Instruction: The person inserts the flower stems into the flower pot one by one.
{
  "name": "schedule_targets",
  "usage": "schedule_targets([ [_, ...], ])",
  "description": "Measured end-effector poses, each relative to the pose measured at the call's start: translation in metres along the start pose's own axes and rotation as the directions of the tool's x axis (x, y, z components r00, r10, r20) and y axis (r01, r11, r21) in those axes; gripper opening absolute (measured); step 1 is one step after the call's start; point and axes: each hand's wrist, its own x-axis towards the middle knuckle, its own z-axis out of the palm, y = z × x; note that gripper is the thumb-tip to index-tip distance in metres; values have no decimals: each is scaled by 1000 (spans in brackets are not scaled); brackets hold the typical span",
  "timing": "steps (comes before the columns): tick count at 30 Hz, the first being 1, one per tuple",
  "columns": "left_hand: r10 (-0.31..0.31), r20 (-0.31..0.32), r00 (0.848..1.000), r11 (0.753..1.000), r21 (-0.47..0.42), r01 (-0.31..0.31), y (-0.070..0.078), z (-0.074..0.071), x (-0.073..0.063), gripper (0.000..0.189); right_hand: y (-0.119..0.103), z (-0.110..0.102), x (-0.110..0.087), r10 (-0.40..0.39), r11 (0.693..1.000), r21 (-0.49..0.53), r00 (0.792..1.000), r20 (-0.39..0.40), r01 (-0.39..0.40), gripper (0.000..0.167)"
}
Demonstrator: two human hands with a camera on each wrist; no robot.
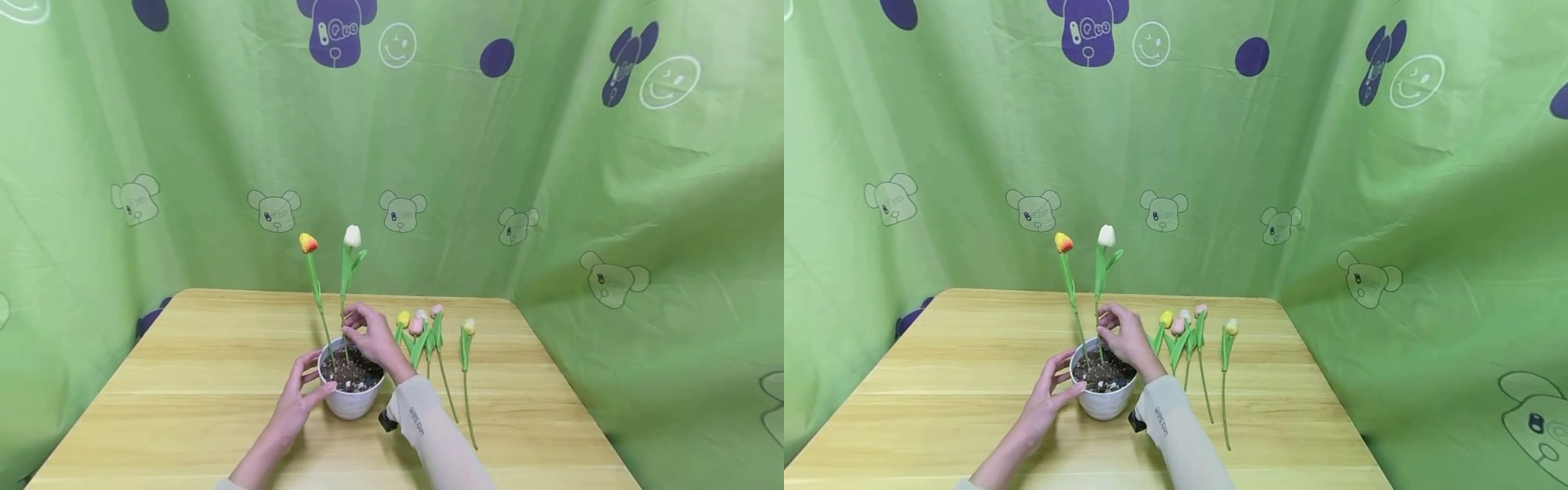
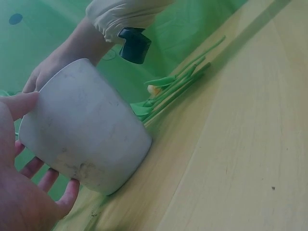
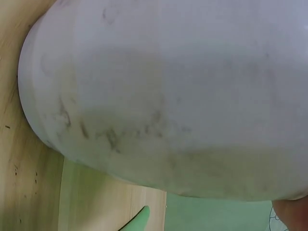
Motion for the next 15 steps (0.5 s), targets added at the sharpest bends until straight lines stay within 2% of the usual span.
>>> schedule_targets([
  [15, 5, -2, 1000, 1000, 1, -5, 0, -1, 0, 69, 1, 1, 0, 16, 999, -38, 999, 42, -14, 21],
])
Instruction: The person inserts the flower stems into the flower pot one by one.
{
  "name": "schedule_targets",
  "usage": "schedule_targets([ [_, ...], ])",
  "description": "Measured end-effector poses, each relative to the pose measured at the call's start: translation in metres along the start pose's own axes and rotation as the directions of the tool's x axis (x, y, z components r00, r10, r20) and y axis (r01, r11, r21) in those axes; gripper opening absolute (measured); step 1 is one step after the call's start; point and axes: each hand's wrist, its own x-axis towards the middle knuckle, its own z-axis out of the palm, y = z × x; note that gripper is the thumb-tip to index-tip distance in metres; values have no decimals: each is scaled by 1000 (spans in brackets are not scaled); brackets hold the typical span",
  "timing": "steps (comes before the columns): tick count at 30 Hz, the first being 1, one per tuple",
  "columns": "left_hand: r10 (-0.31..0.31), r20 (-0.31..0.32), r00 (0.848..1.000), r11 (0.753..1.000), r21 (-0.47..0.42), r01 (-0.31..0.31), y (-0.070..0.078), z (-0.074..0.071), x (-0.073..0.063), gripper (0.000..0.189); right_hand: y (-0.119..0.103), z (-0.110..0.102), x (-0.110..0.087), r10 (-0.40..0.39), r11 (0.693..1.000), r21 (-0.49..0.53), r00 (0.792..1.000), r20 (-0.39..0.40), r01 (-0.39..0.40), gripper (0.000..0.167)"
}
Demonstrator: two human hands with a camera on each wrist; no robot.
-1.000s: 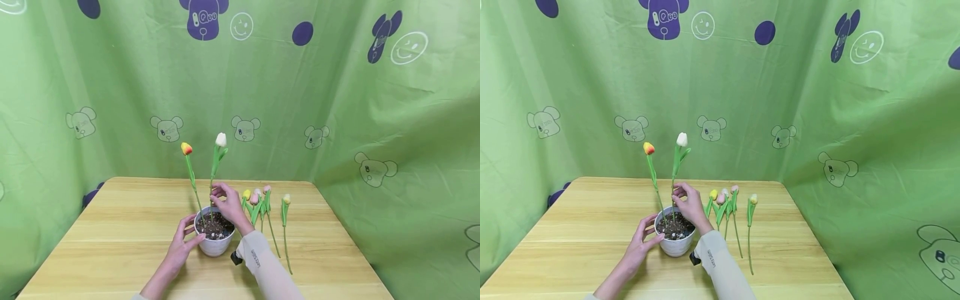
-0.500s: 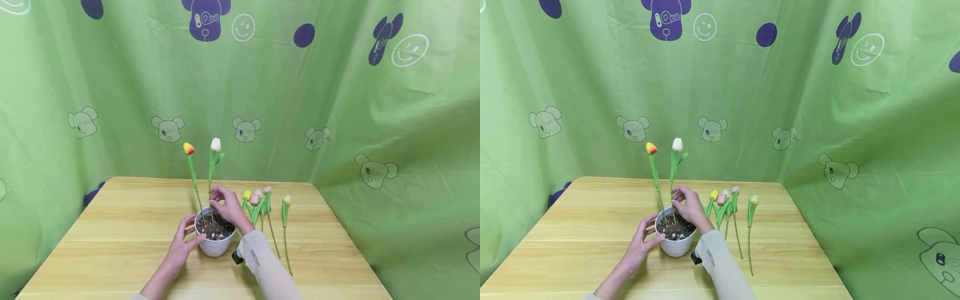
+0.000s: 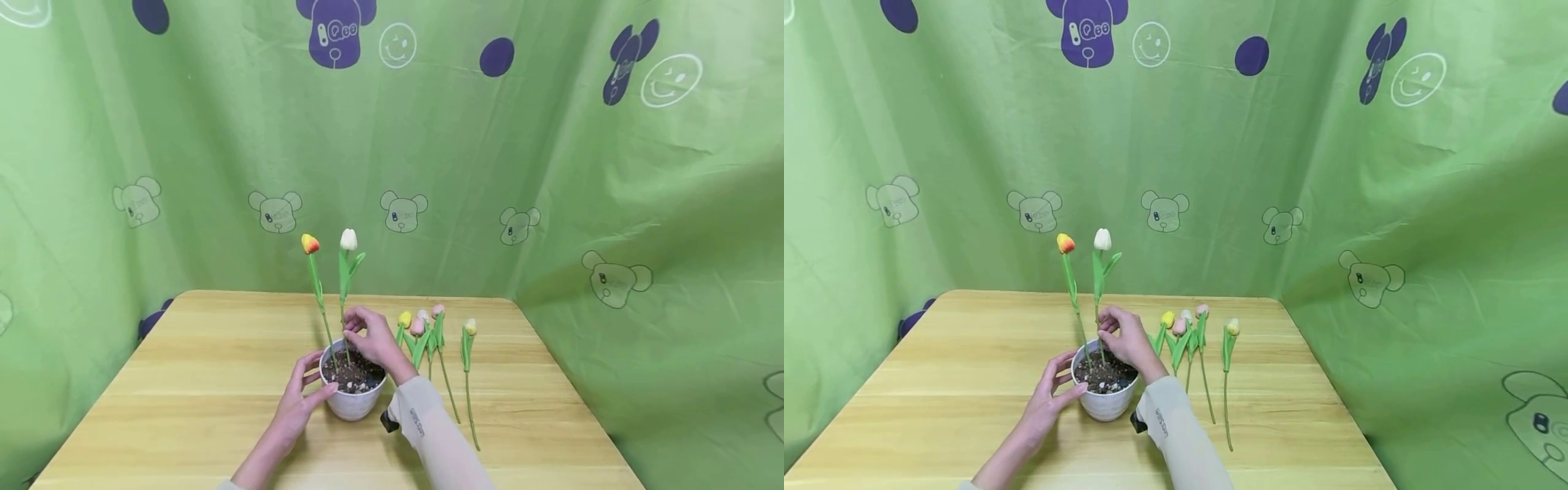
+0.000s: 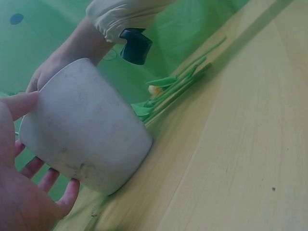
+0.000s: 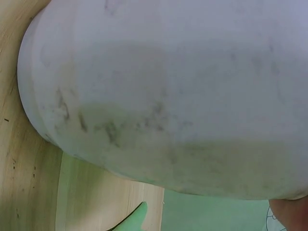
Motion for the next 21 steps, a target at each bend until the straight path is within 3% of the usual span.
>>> schedule_targets([
  [11, -2, -7, 1000, 1000, -3, 2, -2, -1, -1, 69, -1, 4, -2, -39, 993, -107, 996, 84, 48, 20],
  [21, 1, -3, 1000, 1000, -7, -1, 0, 1, -1, 68, 0, 3, -5, -3, 998, -63, 999, 39, 6, 32],
])
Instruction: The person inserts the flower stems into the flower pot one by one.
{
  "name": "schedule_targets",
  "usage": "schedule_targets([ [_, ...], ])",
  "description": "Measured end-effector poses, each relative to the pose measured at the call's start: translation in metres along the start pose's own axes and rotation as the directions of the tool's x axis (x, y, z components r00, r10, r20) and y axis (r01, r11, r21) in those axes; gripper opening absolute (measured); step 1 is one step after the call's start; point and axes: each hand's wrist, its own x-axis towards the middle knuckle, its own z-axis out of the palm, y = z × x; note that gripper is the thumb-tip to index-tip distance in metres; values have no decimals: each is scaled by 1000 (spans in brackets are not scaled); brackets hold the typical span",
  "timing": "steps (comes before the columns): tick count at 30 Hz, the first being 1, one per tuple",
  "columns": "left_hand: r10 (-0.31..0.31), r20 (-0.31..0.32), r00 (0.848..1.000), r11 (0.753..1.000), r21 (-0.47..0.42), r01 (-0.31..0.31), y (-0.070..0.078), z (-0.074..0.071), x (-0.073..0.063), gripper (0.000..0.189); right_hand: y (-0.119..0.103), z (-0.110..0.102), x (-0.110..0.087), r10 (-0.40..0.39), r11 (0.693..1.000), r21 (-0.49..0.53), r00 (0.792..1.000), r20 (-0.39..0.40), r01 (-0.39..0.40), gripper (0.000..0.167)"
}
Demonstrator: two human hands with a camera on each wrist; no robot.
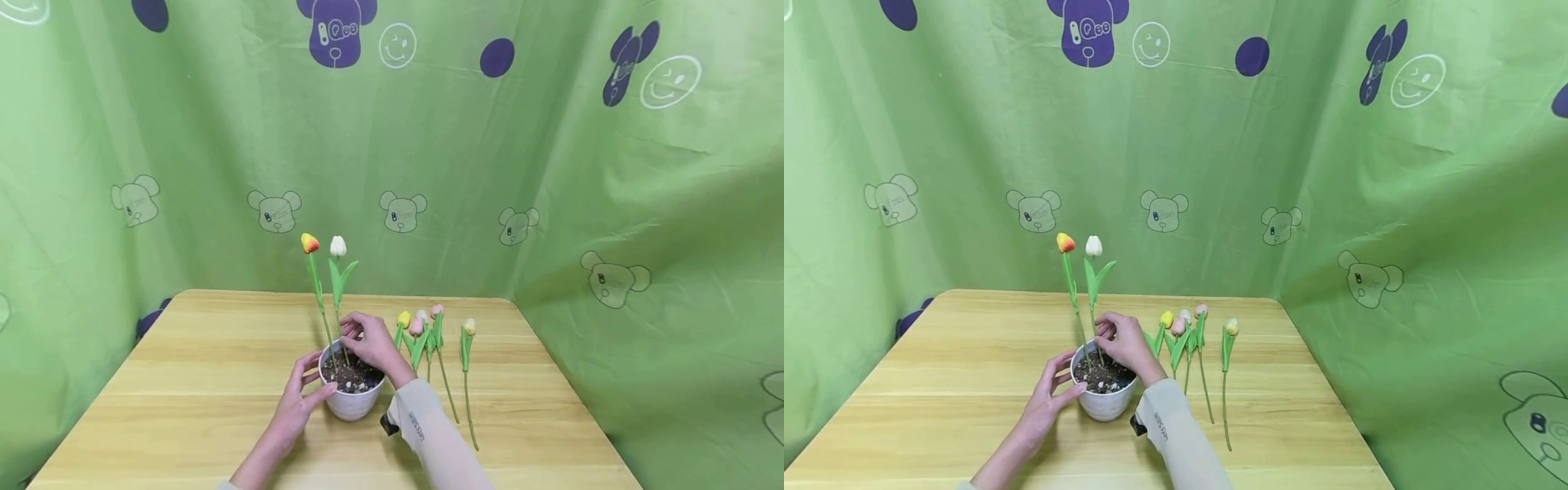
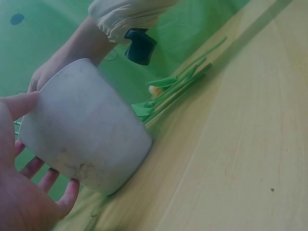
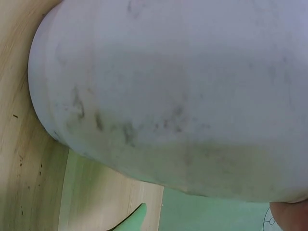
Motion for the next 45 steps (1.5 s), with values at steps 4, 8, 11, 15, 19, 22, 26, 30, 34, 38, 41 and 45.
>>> schedule_targets([
  [4, 1, 3, 1000, 1000, -1, -1, 0, 0, 0, 68, -1, -1, -1, -6, 1000, -3, 1000, -25, 6, 36],
  [8, 1, 6, 1000, 1000, -4, -1, -2, 0, 1, 68, -1, -1, -1, -17, 999, -28, 998, -56, 16, 36],
  [11, 0, 7, 1000, 1000, -5, 0, -3, 0, 1, 68, -1, -1, -2, -11, 999, -37, 997, -74, 8, 36],
  [15, 5, 4, 1000, 1000, -3, -5, -3, 0, 2, 68, -2, -1, -1, 5, 999, -33, 996, -86, -7, 36],
  [19, 9, 3, 1000, 1000, 0, -9, -2, 0, 2, 67, -2, -2, 0, 7, 1000, -20, 995, -99, -9, 35],
  [22, 7, 3, 1000, 1000, 3, -7, -1, 0, 2, 67, -1, -2, 0, 10, 1000, -12, 995, -103, -12, 35],
  [26, 3, 4, 1000, 1000, 6, -3, -1, 0, 1, 68, -1, -5, -1, 18, 1000, 3, 995, -102, -18, 36],
  [30, -1, 0, 1000, 1000, 7, 1, -2, 0, 1, 69, -3, -11, -4, 24, 1000, 21, 993, -116, -21, 33],
  [34, -7, -5, 1000, 1000, 12, 7, -5, 1, 1, 70, 1, -22, -7, 13, 999, 42, 988, -157, -7, 31],
  [38, -4, -5, 1000, 1000, 12, 4, -6, 1, 0, 71, 9, -35, -13, 36, 993, 117, 978, -208, -11, 31],
  [41, -4, -5, 1000, 1000, 7, 4, -5, 1, -1, 71, 16, -46, -20, 70, 984, 177, 968, -241, -27, 31],
  [45, -7, -4, 1000, 1000, 3, 7, -3, 2, -1, 70, 25, -60, -29, 93, 974, 224, 957, -276, -30, 31],
])
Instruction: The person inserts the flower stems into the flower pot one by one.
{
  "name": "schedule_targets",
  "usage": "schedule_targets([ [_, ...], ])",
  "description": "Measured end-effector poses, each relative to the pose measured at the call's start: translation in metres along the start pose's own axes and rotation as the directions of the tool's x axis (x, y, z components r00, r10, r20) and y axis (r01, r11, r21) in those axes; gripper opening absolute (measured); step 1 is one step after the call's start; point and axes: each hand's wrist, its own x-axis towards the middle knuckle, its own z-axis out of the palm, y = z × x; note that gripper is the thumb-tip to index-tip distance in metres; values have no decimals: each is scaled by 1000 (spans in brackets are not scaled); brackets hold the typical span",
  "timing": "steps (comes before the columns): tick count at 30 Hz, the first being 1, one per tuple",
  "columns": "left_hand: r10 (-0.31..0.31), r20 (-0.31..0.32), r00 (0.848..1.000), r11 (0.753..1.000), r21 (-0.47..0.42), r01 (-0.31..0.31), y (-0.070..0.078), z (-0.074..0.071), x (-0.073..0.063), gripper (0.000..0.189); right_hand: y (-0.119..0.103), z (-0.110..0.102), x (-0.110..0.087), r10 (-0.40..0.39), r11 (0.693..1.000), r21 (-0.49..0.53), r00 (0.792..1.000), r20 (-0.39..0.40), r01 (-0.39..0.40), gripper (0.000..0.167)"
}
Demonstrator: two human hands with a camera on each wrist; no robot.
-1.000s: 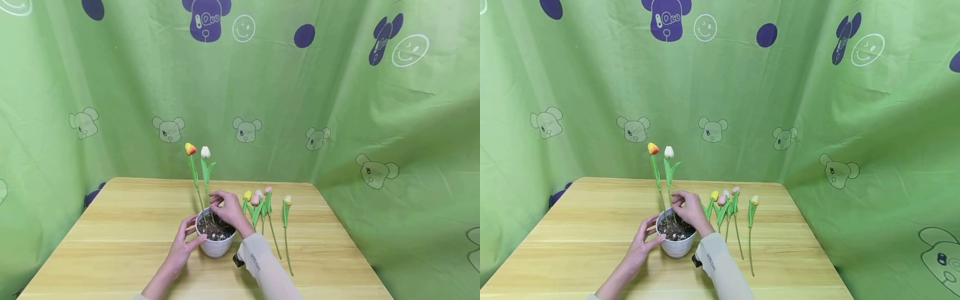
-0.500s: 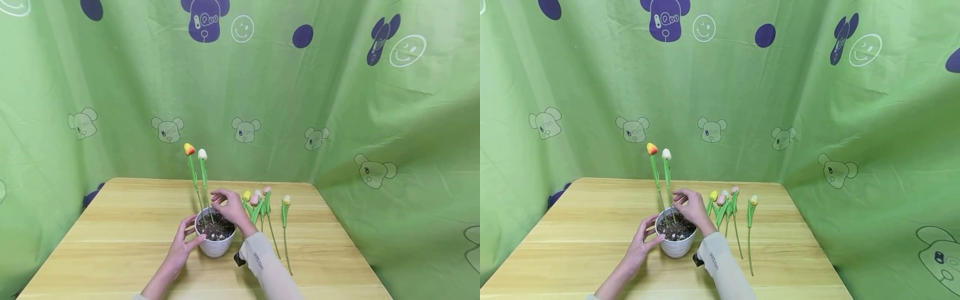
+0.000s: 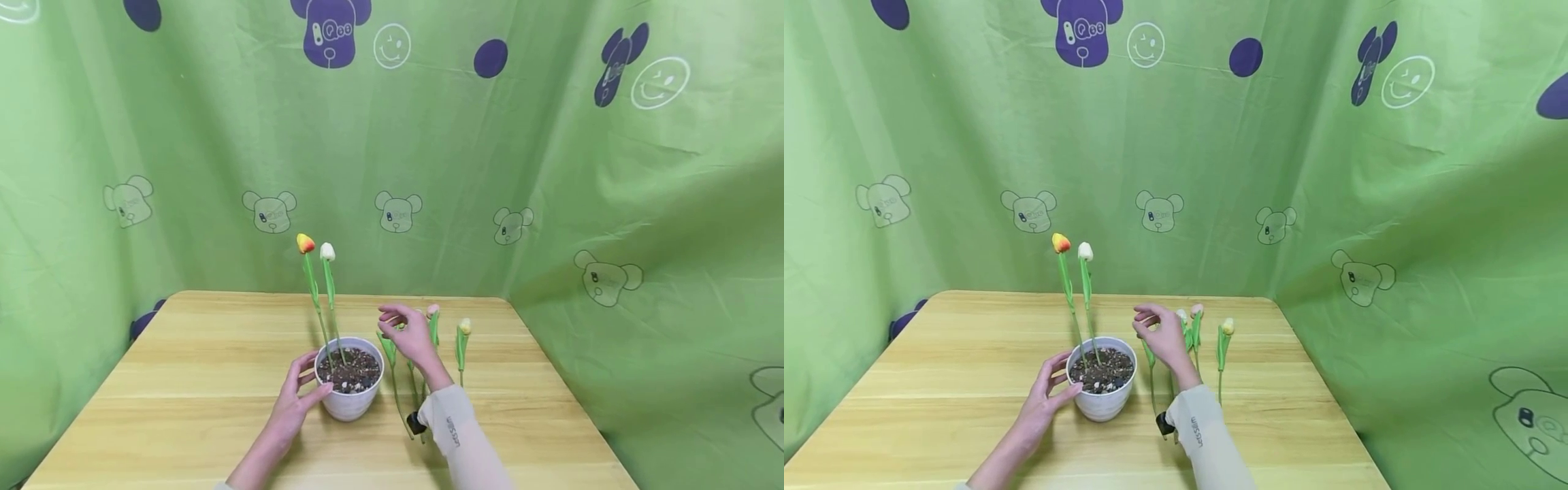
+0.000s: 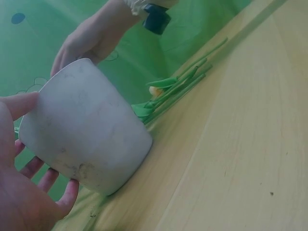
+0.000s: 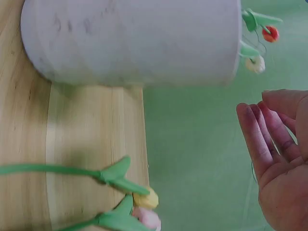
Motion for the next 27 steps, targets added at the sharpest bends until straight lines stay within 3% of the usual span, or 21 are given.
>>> schedule_targets([
  [6, -2, 0, 1000, 1000, -2, 2, 1, 0, 0, 70, 13, -26, -9, 81, 996, 44, 996, -48, -79, 32],
  [15, -4, 7, 1000, 1000, -3, 4, 0, 1, 0, 70, 41, -70, -27, 183, 982, -18, 974, -134, -187, 32],
  [21, -4, 5, 1000, 1000, 5, 4, -2, 0, 1, 70, 59, -93, -39, 288, 957, 19, 939, -190, -289, 31],
  [27, 4, 7, 1000, 1000, 15, -4, -1, -1, 2, 70, 77, -111, -51, 400, 913, 17, 884, -241, -409, 36],
])
